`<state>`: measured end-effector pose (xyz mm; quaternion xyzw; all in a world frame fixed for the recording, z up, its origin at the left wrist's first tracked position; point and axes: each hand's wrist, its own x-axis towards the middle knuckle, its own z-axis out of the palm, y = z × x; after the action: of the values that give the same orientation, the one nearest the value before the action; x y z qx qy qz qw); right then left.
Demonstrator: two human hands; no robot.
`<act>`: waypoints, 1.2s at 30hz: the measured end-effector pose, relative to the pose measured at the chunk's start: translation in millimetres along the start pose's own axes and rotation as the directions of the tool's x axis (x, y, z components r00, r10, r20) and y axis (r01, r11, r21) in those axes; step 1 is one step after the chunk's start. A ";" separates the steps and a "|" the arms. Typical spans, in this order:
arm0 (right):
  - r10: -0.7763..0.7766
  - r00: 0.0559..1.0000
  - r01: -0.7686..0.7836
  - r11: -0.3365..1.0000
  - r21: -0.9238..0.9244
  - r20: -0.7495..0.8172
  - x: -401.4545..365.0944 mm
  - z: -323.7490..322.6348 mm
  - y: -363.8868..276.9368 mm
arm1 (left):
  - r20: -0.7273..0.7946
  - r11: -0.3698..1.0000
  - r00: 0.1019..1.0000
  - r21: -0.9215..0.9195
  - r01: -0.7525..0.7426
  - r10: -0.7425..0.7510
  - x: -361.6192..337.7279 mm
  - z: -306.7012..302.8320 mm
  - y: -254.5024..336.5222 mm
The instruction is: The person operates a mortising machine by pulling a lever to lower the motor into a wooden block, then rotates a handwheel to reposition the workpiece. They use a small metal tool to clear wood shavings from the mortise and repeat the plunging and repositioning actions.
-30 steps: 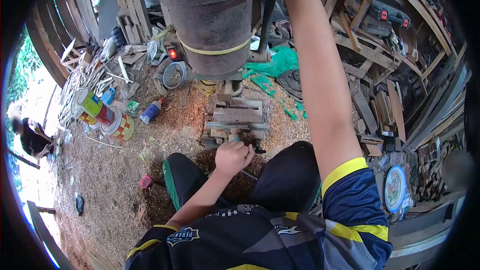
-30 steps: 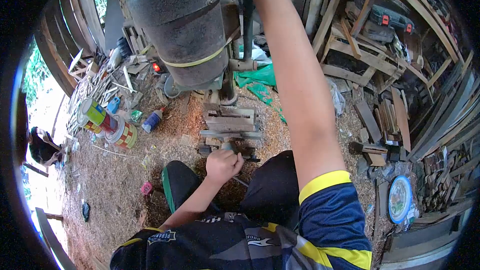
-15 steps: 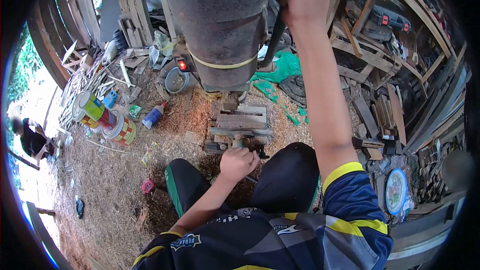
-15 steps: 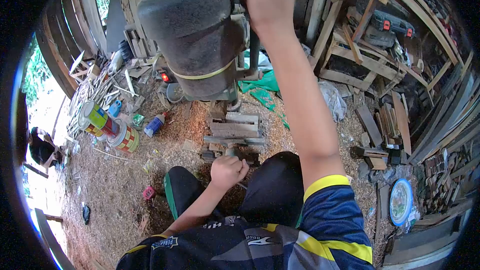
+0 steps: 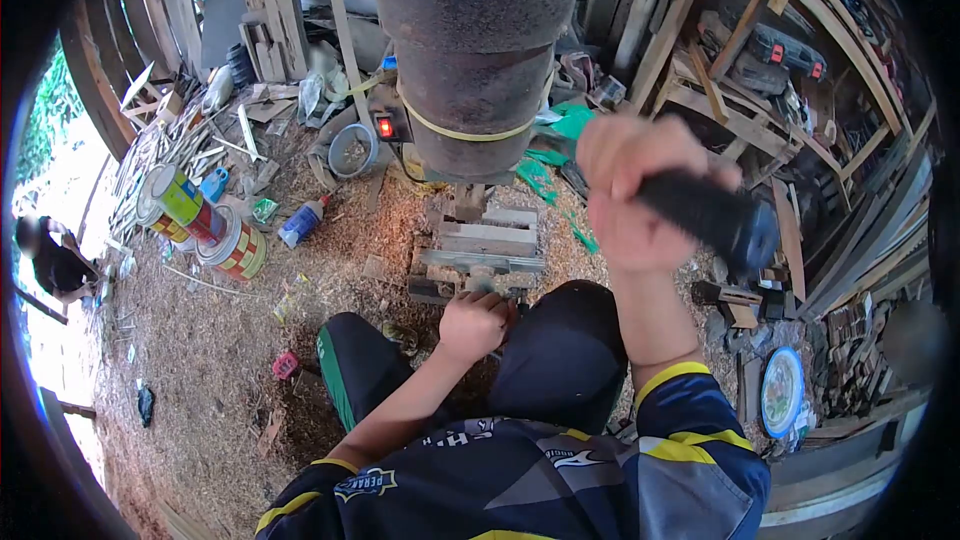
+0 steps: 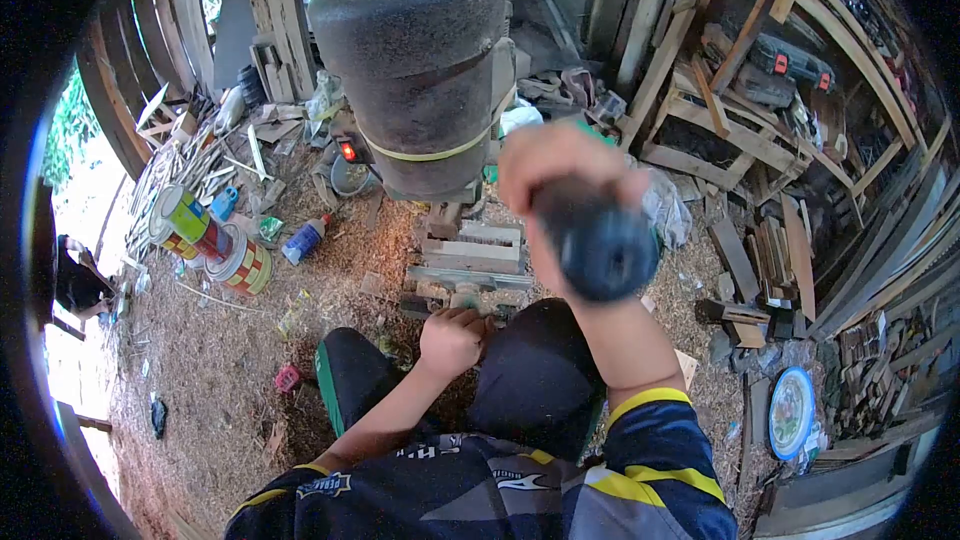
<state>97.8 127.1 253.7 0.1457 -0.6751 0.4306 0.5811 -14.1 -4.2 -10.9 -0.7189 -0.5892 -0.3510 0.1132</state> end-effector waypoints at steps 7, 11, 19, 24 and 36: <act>0.131 0.905 -0.042 0.975 -0.220 0.406 -89.5 -0.1 -36.8 | -0.049 0.995 0.998 -0.099 0.023 -0.028 -5.1 3.3 -3.7; 0.379 0.821 -0.290 0.921 -0.258 0.428 -86.6 3.7 -51.3 | -0.045 0.997 0.999 -0.080 0.018 -0.022 -6.2 0.9 -6.3; 0.897 0.437 -0.278 0.209 -0.938 0.070 -75.4 11.9 -85.3 | 0.059 0.951 0.998 -0.307 0.042 -0.025 -3.1 -5.1 -16.8; 0.859 -0.370 -0.890 -0.437 -0.132 -0.353 -15.7 76.3 -102.7 | 0.041 0.931 0.999 -0.363 0.048 -0.035 -11.1 -0.4 -19.9; 0.755 0.060 -0.814 -0.342 -0.469 -0.653 -132.2 96.8 -73.0 | 0.113 0.960 0.987 -0.245 0.135 -0.110 -14.4 -3.3 -16.1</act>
<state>122.2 -28.5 167.9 -0.6542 -0.6606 0.3460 0.1258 -31.1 -12.6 -21.7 -0.7058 -0.5883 -0.3936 -0.0300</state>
